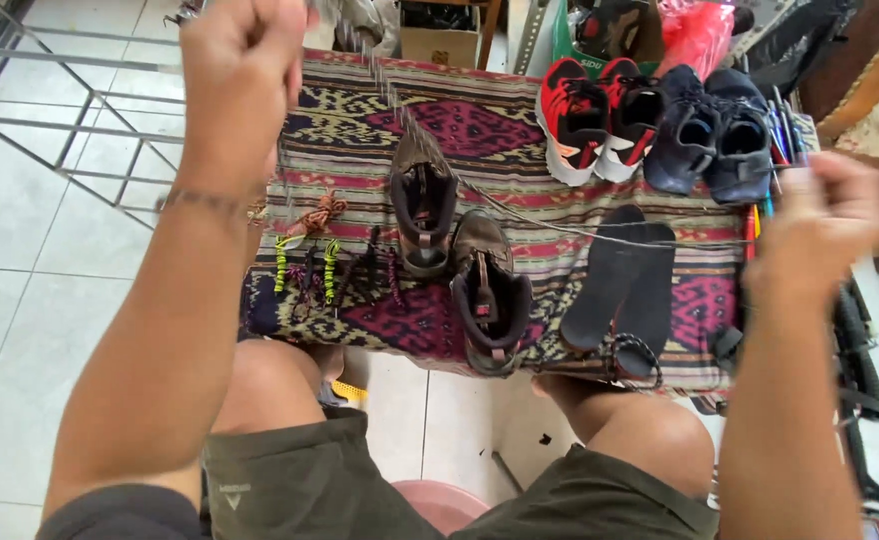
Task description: The person removes a chain from a brown boot and places it on the table. They then pick up a pair of grey sneakers, remove the insoles, and proceed to untie the laces on both shoes.
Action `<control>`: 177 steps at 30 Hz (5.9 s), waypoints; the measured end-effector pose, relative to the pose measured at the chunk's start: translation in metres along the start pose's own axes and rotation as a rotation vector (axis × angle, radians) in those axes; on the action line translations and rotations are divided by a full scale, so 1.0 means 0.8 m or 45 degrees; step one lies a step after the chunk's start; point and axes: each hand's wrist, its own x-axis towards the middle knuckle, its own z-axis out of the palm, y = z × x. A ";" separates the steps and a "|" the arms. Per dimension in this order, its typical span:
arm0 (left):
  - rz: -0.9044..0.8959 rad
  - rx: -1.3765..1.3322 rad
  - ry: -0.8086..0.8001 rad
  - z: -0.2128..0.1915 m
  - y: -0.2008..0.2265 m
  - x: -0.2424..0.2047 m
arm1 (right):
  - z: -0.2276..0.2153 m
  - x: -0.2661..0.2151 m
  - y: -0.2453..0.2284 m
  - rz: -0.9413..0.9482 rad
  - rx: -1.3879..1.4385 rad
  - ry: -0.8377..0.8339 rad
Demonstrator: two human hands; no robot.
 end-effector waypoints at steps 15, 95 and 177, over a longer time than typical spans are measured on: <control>-0.070 1.163 -0.816 0.094 -0.255 0.077 | 0.172 -0.155 0.057 0.610 -0.053 -0.871; 0.063 1.050 -1.008 0.225 -0.209 -0.150 | 0.141 -0.159 0.036 0.233 -0.126 -1.418; 0.390 0.823 -0.545 0.271 -0.277 -0.150 | 0.137 -0.218 0.058 -0.818 -0.171 -1.413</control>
